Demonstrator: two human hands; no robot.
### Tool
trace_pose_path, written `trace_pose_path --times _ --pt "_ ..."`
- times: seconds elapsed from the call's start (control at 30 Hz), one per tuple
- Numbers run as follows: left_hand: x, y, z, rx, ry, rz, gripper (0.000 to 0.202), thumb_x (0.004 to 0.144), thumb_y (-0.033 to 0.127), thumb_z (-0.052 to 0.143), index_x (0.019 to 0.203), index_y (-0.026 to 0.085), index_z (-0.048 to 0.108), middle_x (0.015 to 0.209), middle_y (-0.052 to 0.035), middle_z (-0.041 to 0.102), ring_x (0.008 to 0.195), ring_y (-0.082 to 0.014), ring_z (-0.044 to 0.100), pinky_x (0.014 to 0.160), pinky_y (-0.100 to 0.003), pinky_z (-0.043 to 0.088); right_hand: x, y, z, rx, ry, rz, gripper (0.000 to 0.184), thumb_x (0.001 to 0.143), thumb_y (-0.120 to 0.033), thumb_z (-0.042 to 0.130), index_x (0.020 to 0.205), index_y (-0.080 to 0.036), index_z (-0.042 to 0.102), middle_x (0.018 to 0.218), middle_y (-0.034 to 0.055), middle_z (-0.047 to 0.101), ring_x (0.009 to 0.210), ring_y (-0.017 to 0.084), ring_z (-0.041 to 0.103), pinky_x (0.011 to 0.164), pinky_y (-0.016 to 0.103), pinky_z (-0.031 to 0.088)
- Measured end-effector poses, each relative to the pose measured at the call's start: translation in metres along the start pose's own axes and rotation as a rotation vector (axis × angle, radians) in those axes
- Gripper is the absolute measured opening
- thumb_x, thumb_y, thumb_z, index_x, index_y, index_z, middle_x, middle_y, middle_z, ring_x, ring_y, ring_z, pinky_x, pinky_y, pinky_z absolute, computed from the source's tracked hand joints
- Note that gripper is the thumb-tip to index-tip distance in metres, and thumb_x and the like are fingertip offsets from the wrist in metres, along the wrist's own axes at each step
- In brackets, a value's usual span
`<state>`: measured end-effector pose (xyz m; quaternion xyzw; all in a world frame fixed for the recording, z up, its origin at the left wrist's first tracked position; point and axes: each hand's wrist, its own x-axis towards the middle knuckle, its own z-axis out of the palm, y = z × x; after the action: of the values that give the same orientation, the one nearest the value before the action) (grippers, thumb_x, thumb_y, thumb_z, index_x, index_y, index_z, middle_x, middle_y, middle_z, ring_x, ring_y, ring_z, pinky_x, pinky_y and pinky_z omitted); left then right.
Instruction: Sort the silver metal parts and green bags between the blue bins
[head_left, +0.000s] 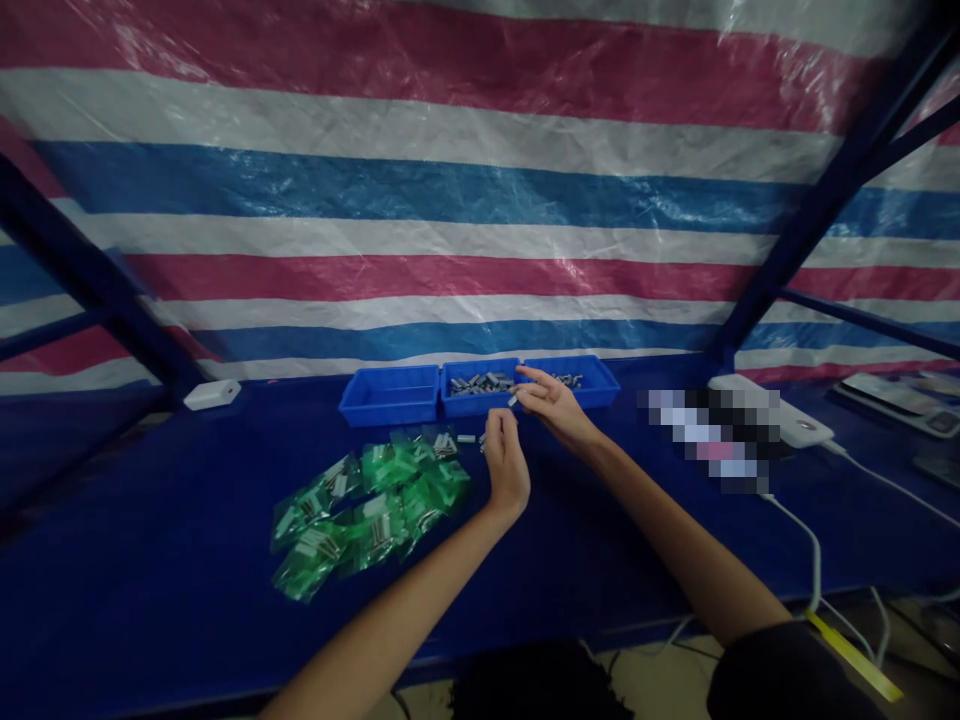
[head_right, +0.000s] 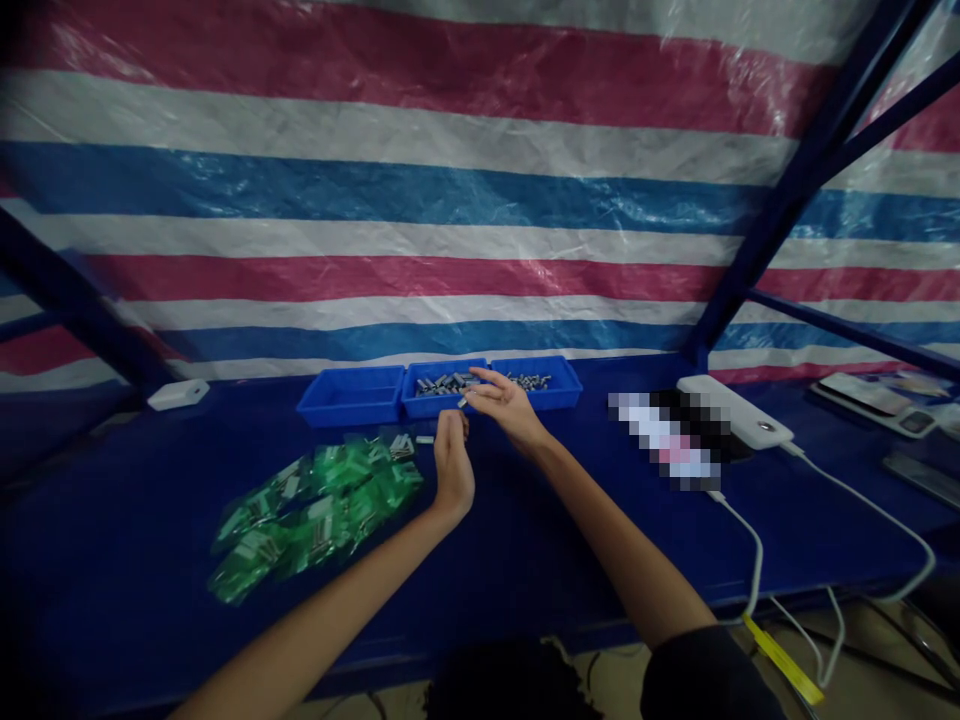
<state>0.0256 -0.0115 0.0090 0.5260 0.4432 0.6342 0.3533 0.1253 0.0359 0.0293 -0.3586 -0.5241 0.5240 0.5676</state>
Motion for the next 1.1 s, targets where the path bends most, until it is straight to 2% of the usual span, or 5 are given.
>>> trace_pose_path --times 0.2,0.47,0.77,0.9,1.1 --pt "0.000 -0.002 0.001 0.013 -0.025 0.027 0.036 0.091 0.046 0.029 0.071 0.020 0.041 0.071 0.0006 0.045 0.069 -0.0123 0.044 0.066 -0.025 0.037 -0.005 -0.009 0.002 -0.033 -0.102 -0.036 0.058 0.063 -0.034 0.074 0.117 -0.022 0.056 0.083 0.0006 0.070 0.093 0.018 0.062 0.080 0.030 0.050" --pt "0.000 0.008 0.002 0.030 -0.073 0.020 0.027 0.090 0.041 0.035 0.084 0.019 0.051 0.080 -0.0008 0.055 0.078 -0.0134 0.051 0.074 -0.026 0.040 -0.008 -0.018 0.007 -0.070 -0.162 -0.055 0.039 0.075 -0.039 0.064 0.111 -0.024 0.061 0.102 0.0028 0.069 0.094 0.016 0.062 0.085 0.030 0.048" --pt "0.003 0.003 0.003 0.043 -0.056 0.001 0.024 0.090 0.038 0.035 0.093 0.021 0.051 0.075 0.0008 0.050 0.071 -0.0129 0.047 0.069 -0.025 0.037 0.003 -0.003 0.000 -0.128 0.134 -0.075 0.032 0.063 -0.042 0.071 0.085 -0.018 0.069 0.085 0.0032 0.070 0.082 0.016 0.063 0.076 0.030 0.050" --pt "-0.001 0.007 0.001 0.154 -0.193 0.190 0.033 0.090 0.036 0.026 0.066 0.020 0.044 0.066 -0.0002 0.046 0.067 -0.0144 0.044 0.067 -0.029 0.034 0.007 0.003 -0.003 -0.153 0.219 -0.067 0.030 0.061 -0.042 0.071 0.078 -0.017 0.067 0.070 0.0016 0.066 0.069 0.014 0.062 0.069 0.028 0.049" --pt "-0.023 0.017 -0.004 0.410 -0.561 0.794 0.016 0.076 0.025 0.040 0.062 0.019 0.046 0.066 -0.0015 0.050 0.067 -0.0141 0.045 0.070 -0.033 0.030 0.004 0.004 0.001 -0.189 0.143 -0.055 0.032 0.065 -0.041 0.069 0.086 -0.017 0.065 0.071 0.0022 0.067 0.069 0.014 0.062 0.064 0.026 0.048"
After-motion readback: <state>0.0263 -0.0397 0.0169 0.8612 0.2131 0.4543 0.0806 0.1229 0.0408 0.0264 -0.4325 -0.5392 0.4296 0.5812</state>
